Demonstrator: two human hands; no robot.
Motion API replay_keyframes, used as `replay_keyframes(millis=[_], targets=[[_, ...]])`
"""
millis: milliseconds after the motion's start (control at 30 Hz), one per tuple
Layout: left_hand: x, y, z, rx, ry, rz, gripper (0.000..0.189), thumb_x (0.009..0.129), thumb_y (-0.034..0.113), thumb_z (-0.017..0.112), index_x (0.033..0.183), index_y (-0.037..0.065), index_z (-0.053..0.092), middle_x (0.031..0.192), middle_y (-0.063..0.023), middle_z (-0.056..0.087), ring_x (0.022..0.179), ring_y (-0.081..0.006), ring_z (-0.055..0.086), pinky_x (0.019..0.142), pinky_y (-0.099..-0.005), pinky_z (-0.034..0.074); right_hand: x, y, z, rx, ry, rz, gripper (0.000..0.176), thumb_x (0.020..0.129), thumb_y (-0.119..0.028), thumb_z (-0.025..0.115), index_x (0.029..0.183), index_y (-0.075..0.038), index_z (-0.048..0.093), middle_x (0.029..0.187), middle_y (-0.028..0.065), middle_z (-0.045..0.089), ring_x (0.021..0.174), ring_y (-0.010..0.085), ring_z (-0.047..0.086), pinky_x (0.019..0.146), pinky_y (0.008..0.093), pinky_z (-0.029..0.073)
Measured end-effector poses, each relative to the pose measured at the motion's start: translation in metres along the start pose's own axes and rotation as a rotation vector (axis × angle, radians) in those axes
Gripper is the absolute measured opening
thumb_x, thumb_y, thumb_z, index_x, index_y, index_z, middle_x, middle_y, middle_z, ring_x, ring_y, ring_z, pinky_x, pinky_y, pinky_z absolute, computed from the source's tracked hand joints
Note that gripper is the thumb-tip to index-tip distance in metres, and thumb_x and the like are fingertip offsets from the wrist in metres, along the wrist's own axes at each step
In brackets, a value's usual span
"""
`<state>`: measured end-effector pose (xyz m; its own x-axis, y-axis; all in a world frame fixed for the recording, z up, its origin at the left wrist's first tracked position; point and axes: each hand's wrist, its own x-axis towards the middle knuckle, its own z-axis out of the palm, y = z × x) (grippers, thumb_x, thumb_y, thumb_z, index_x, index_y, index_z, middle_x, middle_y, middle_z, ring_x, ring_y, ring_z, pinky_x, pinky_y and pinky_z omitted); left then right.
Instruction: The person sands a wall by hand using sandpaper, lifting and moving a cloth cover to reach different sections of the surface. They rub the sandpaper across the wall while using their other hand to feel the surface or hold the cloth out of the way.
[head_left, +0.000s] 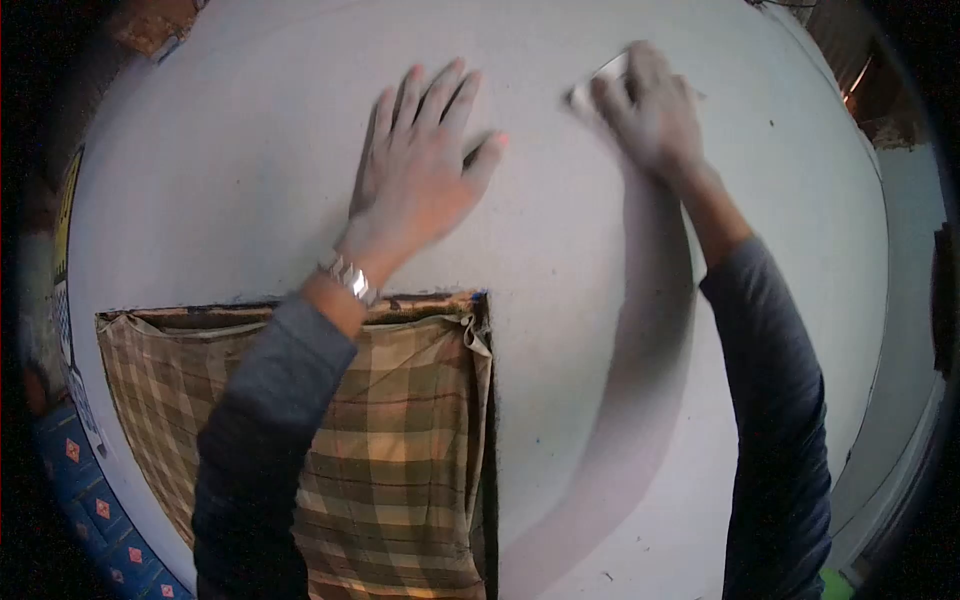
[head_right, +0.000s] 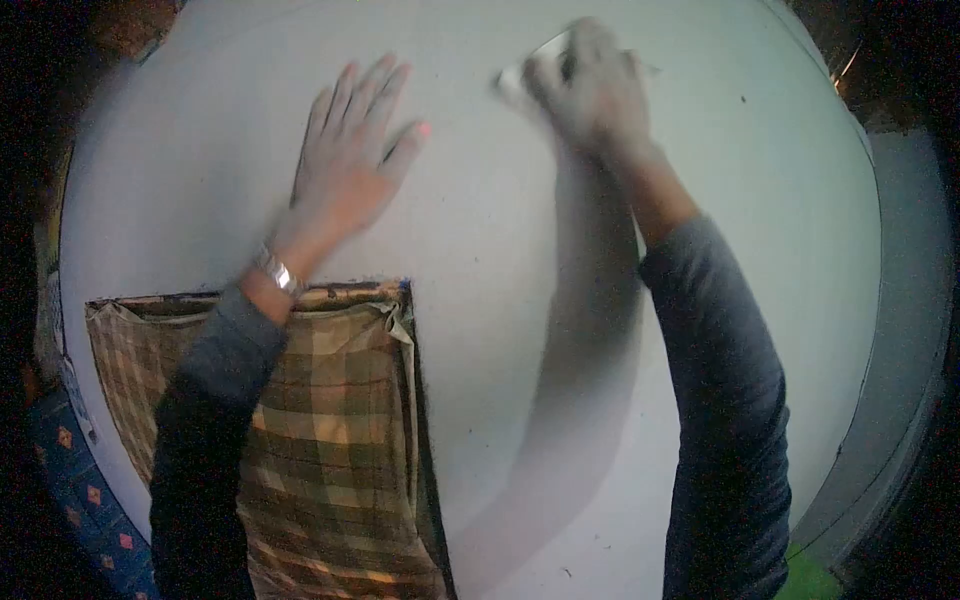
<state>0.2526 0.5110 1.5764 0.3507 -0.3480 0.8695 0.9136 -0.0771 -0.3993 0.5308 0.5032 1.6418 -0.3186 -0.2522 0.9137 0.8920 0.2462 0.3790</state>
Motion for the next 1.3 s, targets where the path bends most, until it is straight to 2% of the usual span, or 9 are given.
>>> replay_keyframes(millis=[100,233,333,467,633,867,1067,1233,1300], targets=[[0.03,-0.033,0.033,0.084,0.083,0.014,0.065,0.108,0.053,0.032,0.163,0.016,0.029,0.169,-0.0077,0.029,0.155,-0.0335,0.025,0.127,-0.0483,0.016,0.009,0.003,0.026,-0.388,0.182,0.304,0.084,0.098,-0.058,0.055,0.153,0.005,0.039,0.156,0.0245,0.044,0.146,0.0405,0.039,0.124,0.0476,0.025],[0.05,-0.035,0.01,-0.002,-0.294,-0.102,0.064,0.111,0.04,0.022,0.164,0.005,0.016,0.173,-0.0128,0.013,0.159,-0.0326,0.01,0.13,-0.0467,0.007,0.002,-0.055,0.005,-0.216,0.1,-0.433,0.084,0.098,-0.058,0.058,0.152,0.004,0.041,0.156,0.0274,0.043,0.143,0.0399,0.045,0.12,0.0434,0.034],[0.048,-0.041,0.015,0.22,-0.176,-0.059,0.069,0.11,0.046,0.026,0.164,0.003,0.018,0.172,-0.0132,0.016,0.159,-0.033,0.011,0.129,-0.0465,0.008,0.041,0.006,0.01,-0.125,0.173,0.087,0.078,0.097,-0.064,0.055,0.139,0.002,0.058,0.139,0.0264,0.06,0.122,0.0378,0.064,0.1,0.0438,0.053],[0.052,-0.039,-0.019,-0.094,-0.321,-0.069,0.071,0.109,0.047,0.026,0.163,0.002,0.018,0.172,-0.0142,0.016,0.159,-0.0337,0.009,0.129,-0.0468,0.01,0.048,-0.015,0.004,-0.306,0.135,0.462,0.07,0.098,-0.065,0.052,0.112,0.001,0.071,0.127,0.0214,0.067,0.112,0.0356,0.068,0.095,0.0447,0.051],[0.054,-0.052,-0.01,-0.14,-0.313,-0.028,0.072,0.109,0.049,0.023,0.163,0.002,0.017,0.172,-0.0149,0.014,0.159,-0.0339,0.008,0.129,-0.0467,0.009,0.045,-0.008,0.046,-0.502,0.2,-0.1,0.093,0.096,-0.077,0.037,0.154,-0.005,0.043,0.161,0.0182,0.041,0.151,0.0327,0.035,0.123,0.0527,0.024],[0.078,-0.084,-0.025,-0.133,-0.337,-0.011,0.074,0.109,0.052,0.023,0.164,0.002,0.016,0.172,-0.0146,0.012,0.159,-0.0328,0.006,0.13,-0.0457,0.007,0.146,0.022,0.038,-0.355,0.012,0.644,0.105,0.091,-0.084,0.035,0.16,-0.005,0.032,0.164,0.0217,0.034,0.151,0.0475,0.027,0.123,0.06,0.018],[0.092,-0.128,-0.014,-0.097,-0.325,-0.07,0.073,0.109,0.051,0.024,0.163,0.002,0.019,0.172,-0.0143,0.014,0.159,-0.0314,0.009,0.129,-0.0447,0.008,0.189,-0.005,0.05,-0.038,0.055,-0.127,0.103,0.093,-0.079,0.039,0.158,0.0,0.034,0.158,0.0304,0.038,0.15,0.0431,0.032,0.123,0.0498,0.023],[0.094,-0.151,0.039,0.077,-0.011,-0.119,0.071,0.106,0.058,0.027,0.164,0.017,0.026,0.171,-0.0035,0.024,0.158,-0.0288,0.016,0.129,-0.0465,0.014,0.192,-0.023,0.063,-0.354,0.018,0.492,0.094,0.099,-0.066,0.044,0.155,0.008,0.033,0.161,0.0279,0.036,0.151,0.0396,0.031,0.124,0.0445,0.023],[0.1,-0.153,0.041,0.091,-0.017,-0.124,0.067,0.107,0.052,0.026,0.164,0.018,0.027,0.171,-0.0026,0.024,0.158,-0.0272,0.018,0.129,-0.0451,0.015,0.175,-0.075,0.068,-0.156,0.004,-0.239,0.095,0.096,-0.066,0.048,0.155,0.007,0.035,0.16,0.0288,0.036,0.151,0.0398,0.031,0.124,0.0436,0.024]])
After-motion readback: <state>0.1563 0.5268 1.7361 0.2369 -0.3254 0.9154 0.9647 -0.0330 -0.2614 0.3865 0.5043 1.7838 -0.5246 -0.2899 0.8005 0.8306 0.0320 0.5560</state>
